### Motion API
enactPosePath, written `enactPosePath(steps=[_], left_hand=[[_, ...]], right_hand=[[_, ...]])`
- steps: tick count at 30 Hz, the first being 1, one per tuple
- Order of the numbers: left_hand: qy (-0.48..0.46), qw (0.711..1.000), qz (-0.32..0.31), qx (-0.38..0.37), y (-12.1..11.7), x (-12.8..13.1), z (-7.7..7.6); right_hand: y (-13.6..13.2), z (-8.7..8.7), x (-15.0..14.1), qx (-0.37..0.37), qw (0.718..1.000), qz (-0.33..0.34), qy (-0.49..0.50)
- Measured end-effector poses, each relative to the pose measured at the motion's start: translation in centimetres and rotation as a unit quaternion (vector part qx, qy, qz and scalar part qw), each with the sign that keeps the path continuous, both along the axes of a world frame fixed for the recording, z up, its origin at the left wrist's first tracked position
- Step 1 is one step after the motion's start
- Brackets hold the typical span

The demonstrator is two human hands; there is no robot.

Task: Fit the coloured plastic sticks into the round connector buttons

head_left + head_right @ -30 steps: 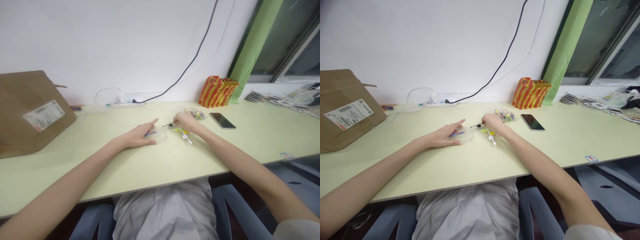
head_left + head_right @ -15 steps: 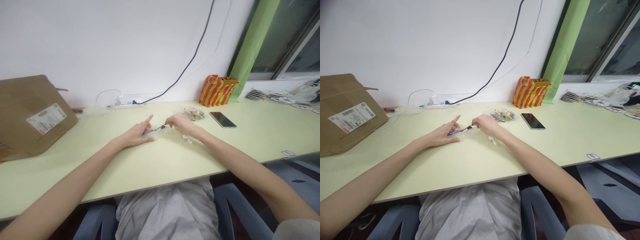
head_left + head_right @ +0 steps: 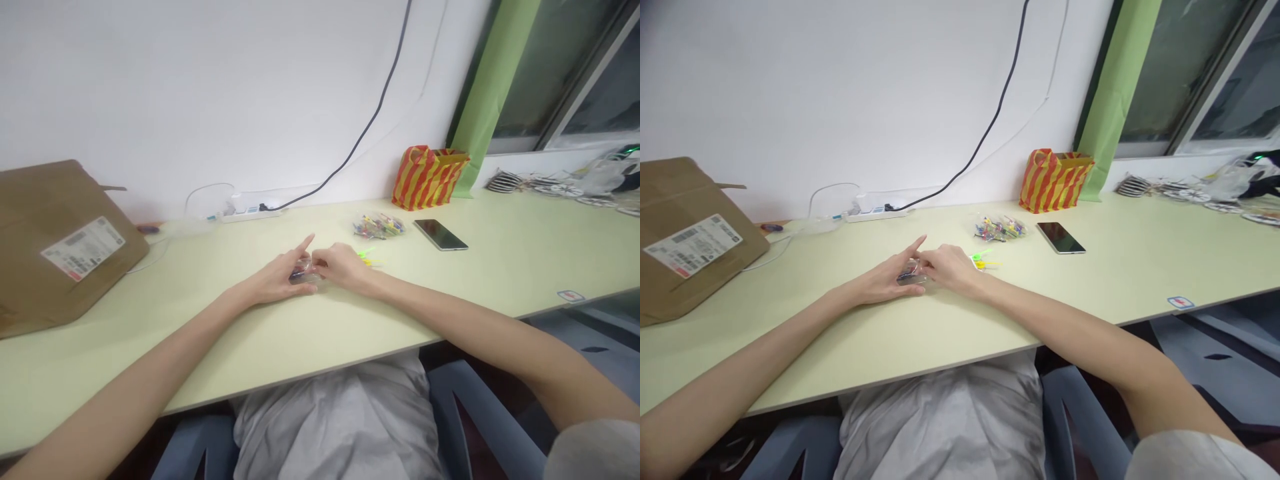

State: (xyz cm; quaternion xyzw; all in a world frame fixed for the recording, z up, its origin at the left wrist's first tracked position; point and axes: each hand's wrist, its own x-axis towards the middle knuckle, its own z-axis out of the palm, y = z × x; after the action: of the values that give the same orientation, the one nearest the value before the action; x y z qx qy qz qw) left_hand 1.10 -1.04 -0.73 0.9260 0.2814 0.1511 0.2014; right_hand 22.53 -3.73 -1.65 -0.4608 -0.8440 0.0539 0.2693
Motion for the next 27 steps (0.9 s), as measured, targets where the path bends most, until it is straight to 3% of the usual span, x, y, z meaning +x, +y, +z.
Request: enactPosePath(steps=[5,7,11,14,17,20,23,27], left_hand=[[-0.016,1.000,0.002,-0.005,0.1,-0.1,0.0],[-0.014,1.000,0.007,0.001,0.1,0.0,0.0],[0.000,0.999,0.031,-0.008,0.0,-0.1,0.4],[0.025,0.998,0.059,-0.003,0.4,-0.8,0.7],[0.051,0.996,0.070,-0.001,1.2,-1.7,0.6],[0.068,0.995,0.074,-0.001,1.9,-2.2,0.2],[0.079,0.995,0.069,0.006,2.1,-2.2,-0.1],[0.101,0.992,0.068,0.013,1.7,-1.8,0.0]], right_hand=[[-0.5,0.1,-0.2,0.013,0.994,0.102,-0.030],[-0.4,0.3,-0.3,0.015,0.993,0.110,-0.049],[0.9,1.6,1.1,0.029,0.997,0.016,-0.073],[2.6,3.2,4.4,0.032,0.992,-0.068,-0.099],[3.8,4.6,8.4,-0.026,0.986,-0.094,-0.138],[4.1,5.4,11.0,-0.144,0.967,-0.087,-0.190],[3.7,5.7,11.4,-0.223,0.944,-0.069,-0.234],[3.1,6.1,10.9,-0.249,0.936,-0.063,-0.240]])
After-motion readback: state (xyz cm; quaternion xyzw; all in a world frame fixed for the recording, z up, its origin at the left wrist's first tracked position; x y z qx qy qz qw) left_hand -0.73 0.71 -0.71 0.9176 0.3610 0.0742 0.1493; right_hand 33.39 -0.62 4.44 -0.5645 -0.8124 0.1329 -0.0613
